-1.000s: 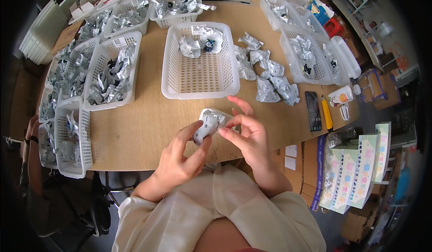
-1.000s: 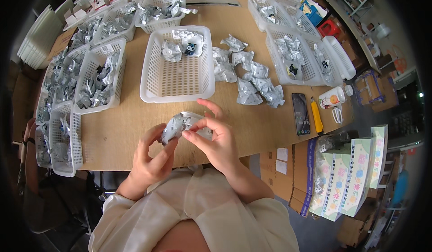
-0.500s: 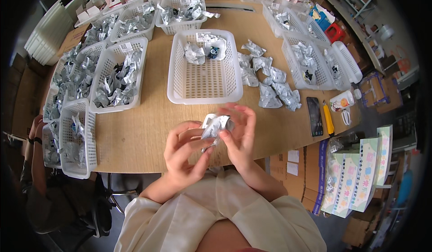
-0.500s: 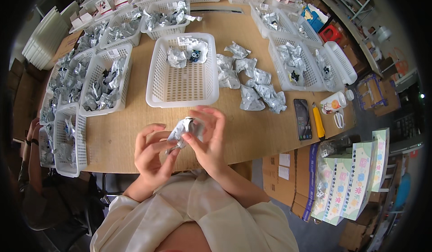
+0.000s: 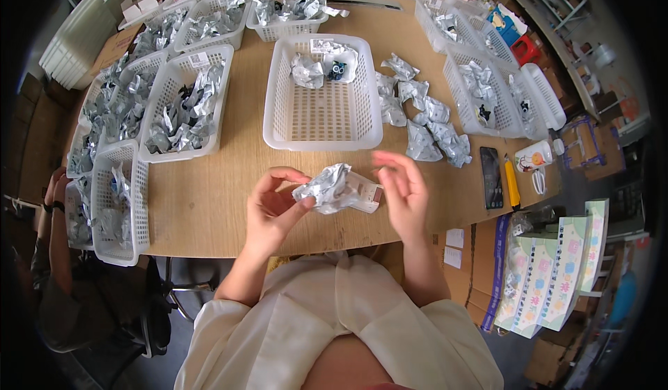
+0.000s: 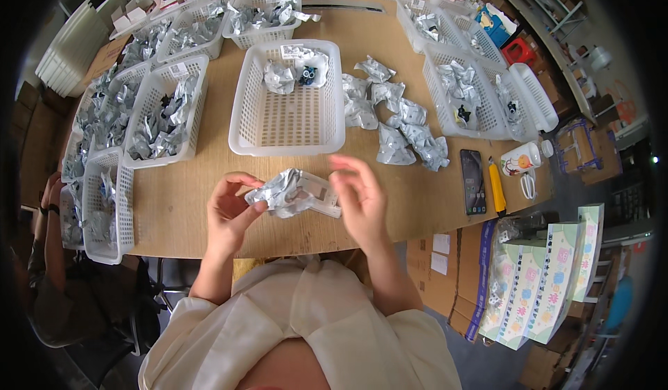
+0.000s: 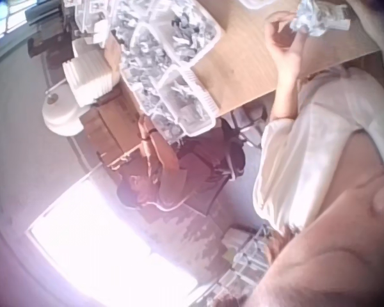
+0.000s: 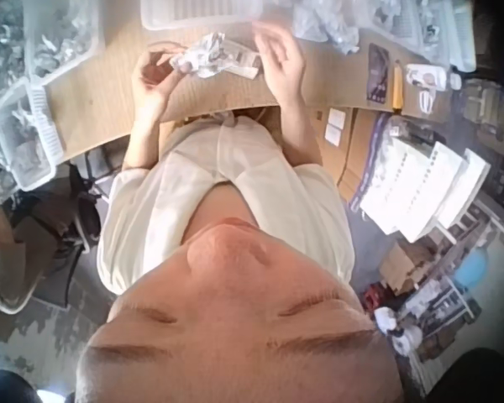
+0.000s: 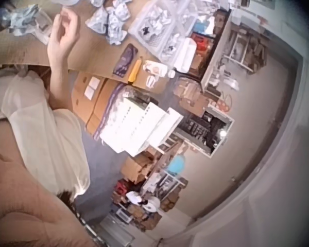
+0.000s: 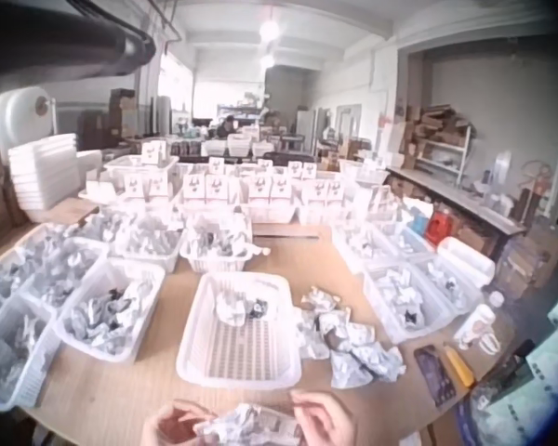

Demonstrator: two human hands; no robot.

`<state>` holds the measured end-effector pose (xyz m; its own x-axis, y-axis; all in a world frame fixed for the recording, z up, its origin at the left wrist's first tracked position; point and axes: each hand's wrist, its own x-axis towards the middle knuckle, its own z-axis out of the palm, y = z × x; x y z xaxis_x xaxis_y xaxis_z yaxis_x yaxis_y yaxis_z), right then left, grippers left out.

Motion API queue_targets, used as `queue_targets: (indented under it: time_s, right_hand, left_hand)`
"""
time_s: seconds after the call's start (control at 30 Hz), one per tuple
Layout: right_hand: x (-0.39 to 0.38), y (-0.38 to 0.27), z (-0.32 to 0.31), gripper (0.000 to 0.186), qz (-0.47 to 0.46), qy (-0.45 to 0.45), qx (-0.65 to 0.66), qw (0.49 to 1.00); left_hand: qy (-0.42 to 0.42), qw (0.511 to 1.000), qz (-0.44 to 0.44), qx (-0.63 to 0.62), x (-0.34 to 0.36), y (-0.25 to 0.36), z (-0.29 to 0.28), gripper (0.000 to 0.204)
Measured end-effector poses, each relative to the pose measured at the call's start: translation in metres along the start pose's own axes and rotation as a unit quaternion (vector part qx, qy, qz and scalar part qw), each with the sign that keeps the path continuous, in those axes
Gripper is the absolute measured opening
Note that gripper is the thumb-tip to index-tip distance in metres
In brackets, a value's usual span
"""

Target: The person seals small silver foil pouches using a handheld tape dispenser. They pick up each pouch, apply tape to the opening, and place the sealed pouch into a white plastic basket. The process is repeated for multiple pouches throughout the clip.

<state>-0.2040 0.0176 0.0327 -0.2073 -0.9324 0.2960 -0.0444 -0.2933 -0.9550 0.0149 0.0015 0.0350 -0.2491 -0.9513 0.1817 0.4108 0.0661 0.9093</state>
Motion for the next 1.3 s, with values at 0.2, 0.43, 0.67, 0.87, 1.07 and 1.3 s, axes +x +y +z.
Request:
queue_targets:
  time_s: [0.2, 0.43, 0.67, 0.87, 1.07, 1.3]
  right_hand:
    - [0.001, 0.004, -0.02, 0.008, 0.008, -0.114, -0.304, 0.946]
    - [0.002, 0.0, -0.015, 0.009, 0.063, -0.125, -0.299, 0.944]
    - [0.025, -0.004, -0.03, 0.007, 0.174, -0.229, -0.21, 0.935]
    - [0.038, 0.005, -0.058, 0.006, 0.319, -0.245, 0.057, 0.914]
    - [0.019, 0.038, -0.073, 0.004, 0.323, -0.224, 0.101, 0.914]
    - [0.004, 0.044, -0.08, 0.005, 0.281, -0.147, 0.064, 0.946]
  left_hand:
    - [-0.104, 0.966, -0.202, 0.123, 0.002, 0.008, -0.023, 0.062]
    - [-0.169, 0.943, -0.238, 0.159, 0.004, -0.011, -0.021, 0.075]
    - [-0.164, 0.948, -0.225, 0.154, -0.003, -0.017, -0.018, 0.076]
    - [-0.159, 0.949, -0.225, 0.154, -0.005, -0.018, -0.017, 0.076]
    - [-0.166, 0.942, -0.242, 0.162, -0.006, -0.013, -0.015, 0.077]
    - [-0.145, 0.951, -0.229, 0.148, -0.008, -0.013, -0.014, 0.073]
